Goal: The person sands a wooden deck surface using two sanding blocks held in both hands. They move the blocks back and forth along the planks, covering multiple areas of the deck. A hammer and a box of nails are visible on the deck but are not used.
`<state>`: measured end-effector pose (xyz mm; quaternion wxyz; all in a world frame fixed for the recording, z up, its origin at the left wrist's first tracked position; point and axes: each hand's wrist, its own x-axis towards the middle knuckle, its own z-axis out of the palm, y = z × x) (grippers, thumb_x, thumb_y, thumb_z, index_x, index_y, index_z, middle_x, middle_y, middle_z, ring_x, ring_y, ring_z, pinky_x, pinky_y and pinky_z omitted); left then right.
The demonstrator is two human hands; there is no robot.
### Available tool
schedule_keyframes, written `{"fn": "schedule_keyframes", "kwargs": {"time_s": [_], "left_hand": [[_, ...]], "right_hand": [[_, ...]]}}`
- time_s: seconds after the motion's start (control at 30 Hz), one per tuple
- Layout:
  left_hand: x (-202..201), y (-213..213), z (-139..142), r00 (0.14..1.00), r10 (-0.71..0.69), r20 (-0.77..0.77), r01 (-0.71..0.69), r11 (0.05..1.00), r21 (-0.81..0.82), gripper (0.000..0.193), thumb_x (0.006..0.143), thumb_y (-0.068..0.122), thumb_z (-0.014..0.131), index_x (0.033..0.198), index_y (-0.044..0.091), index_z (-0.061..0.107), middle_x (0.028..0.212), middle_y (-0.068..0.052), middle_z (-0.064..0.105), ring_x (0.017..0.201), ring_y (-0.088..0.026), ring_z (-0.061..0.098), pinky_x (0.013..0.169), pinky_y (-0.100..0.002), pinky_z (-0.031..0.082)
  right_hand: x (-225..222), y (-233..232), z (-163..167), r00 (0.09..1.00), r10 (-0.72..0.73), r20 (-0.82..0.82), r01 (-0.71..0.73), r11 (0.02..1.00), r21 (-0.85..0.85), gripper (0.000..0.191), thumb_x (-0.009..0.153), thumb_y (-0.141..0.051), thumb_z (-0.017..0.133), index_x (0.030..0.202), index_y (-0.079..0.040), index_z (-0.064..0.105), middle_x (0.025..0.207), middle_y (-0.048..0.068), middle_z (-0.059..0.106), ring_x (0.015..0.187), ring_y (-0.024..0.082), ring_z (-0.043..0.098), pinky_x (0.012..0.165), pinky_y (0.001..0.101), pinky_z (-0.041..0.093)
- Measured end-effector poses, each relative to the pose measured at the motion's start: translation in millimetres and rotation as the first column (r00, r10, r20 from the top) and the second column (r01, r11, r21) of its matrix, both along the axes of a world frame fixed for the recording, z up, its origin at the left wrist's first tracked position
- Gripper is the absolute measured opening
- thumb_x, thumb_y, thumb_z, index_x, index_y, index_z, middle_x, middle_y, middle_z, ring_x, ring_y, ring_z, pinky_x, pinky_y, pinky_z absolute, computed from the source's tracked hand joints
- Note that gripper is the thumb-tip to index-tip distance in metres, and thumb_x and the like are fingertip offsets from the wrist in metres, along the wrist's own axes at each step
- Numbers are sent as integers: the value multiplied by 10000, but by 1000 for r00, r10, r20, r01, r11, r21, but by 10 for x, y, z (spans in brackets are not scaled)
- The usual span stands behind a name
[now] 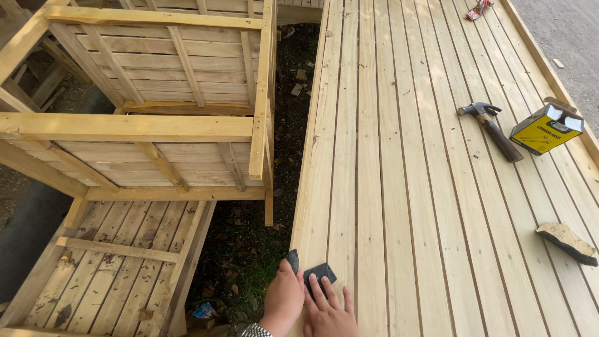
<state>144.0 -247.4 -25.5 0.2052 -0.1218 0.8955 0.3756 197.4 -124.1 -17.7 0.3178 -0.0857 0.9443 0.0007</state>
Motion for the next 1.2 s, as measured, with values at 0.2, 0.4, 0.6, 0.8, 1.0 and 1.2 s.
{"fn": "schedule_keyframes", "kwargs": {"time_s": [0.2, 0.4, 0.6, 0.8, 1.0, 1.2], "left_hand": [[-548, 110, -31, 997, 21, -68, -22, 999, -24, 364, 1041, 326, 447, 1196, -3, 463, 1127, -232, 678, 934, -377, 727, 744, -456, 630], [-278, 45, -103, 999, -45, -15, 44, 998, -38, 351, 1046, 336, 450, 1164, 6, 454, 1070, -222, 694, 888, -361, 737, 705, -437, 644], [-75, 26, -111, 998, -68, -11, 67, 996, -59, 395, 1040, 359, 458, 1217, 8, 424, 1085, -224, 691, 918, -362, 738, 749, -438, 628], [-820, 123, -172, 996, -28, -85, 25, 999, -31, 369, 1042, 357, 467, 1159, 6, 471, 1122, -242, 681, 977, -398, 707, 796, -482, 605], [211, -71, -271, 995, -78, 59, 78, 997, 2, 405, 1025, 343, 481, 1265, 24, 410, 1128, -216, 694, 944, -374, 736, 787, -469, 614], [-28, 17, -202, 996, -63, 56, 65, 997, -45, 397, 1035, 345, 483, 1236, 10, 412, 1146, -234, 661, 982, -379, 723, 806, -471, 610]], "right_hand": [[-548, 29, 10, 983, -52, -177, 32, 993, -117, 679, 984, -357, 406, 1618, -276, 178, 1683, -35, 163, 1547, 223, 120, 1218, 612, 1], [-344, -22, 184, 989, -54, -136, 38, 992, -117, 697, 967, -350, 396, 1619, -269, 164, 1673, 6, 132, 1537, 257, 91, 1200, 607, -9], [-256, -3, 91, 541, 116, -833, -280, 959, -48, 595, 945, -389, 427, 1521, -257, 360, 1570, 13, 296, 1423, 248, 248, 1111, 649, 71], [-1154, -41, 270, 942, -80, -326, 55, 995, -85, 601, 982, -384, 357, 1565, -246, 315, 1668, -3, 210, 1535, 253, 185, 1213, 609, 74], [-161, -34, 88, 993, -29, -110, 24, 999, -47, 618, 971, -352, 379, 1576, -279, 279, 1677, 3, 152, 1540, 236, 124, 1207, 621, 25], [-649, -49, 99, 972, -59, -226, 45, 997, -65, 625, 972, -355, 395, 1581, -278, 274, 1673, -6, 168, 1539, 240, 137, 1214, 608, 33]]}}
